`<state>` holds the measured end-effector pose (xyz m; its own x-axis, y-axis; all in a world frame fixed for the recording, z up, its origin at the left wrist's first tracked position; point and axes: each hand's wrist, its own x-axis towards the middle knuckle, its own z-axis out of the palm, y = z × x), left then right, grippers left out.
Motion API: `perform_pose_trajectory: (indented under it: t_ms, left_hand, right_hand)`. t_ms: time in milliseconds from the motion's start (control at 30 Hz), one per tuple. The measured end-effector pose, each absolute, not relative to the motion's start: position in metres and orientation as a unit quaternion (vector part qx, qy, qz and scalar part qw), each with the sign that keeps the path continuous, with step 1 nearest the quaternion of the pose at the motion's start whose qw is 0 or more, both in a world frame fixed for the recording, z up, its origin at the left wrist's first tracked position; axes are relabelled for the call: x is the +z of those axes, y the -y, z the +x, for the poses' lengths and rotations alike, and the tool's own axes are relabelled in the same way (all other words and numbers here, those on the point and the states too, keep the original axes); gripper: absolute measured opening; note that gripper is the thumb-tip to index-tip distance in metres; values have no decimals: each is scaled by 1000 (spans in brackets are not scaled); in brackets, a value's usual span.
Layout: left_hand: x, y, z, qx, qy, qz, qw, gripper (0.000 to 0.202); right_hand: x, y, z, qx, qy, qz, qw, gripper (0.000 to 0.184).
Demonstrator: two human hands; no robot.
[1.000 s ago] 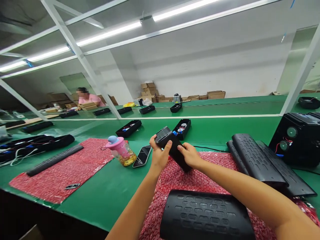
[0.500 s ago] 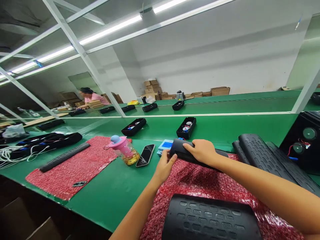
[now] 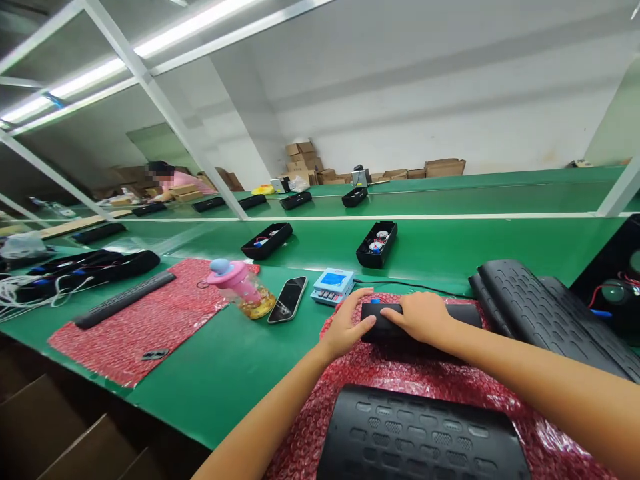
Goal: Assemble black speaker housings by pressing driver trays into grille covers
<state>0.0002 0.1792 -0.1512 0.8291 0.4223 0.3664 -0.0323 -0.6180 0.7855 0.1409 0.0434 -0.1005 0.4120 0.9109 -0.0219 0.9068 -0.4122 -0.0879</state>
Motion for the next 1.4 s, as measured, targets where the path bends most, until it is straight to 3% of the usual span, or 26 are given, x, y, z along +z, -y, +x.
perform_pose_trajectory:
  t_ms: [233,600,700,833,900,967,1067,1133,1400]
  left_hand:
    - [-150,-168,10,298,-53,867,395,20]
    - [-154,-172,3,311,-12,880,358,24]
    - [-153,-177,0,305,-18,885,351,24]
    - [-152,-182,-4,295,-12,891,346,21]
    - [-152,-183,-5,295,-6,891,346,19]
    - [-156,-184,-5,300,-14,881,366,31]
    - [-166,-186,-4,280,-40,843,457,76]
    - [-173,-188,-2,256,-33,822,508,95]
    - [-181,-185,0,242,-66,839,483,100]
  right_hand:
    - [-101,-36,136,38,552,-832,32,62]
    - [-102,-32,128,48,546,-836,37,57]
    - [-96,-32,134,79,568,-817,54,47]
    - [-89,-24,137,126,597,-789,76,17]
    - [-90,-20,133,122,591,-793,85,14]
    - [-95,-16,127,108,583,-800,90,15]
    - [-106,-11,117,85,575,-809,90,18]
    - [-112,-8,114,69,577,-809,89,19]
    - [-131,-5,128,16,622,-776,103,17]
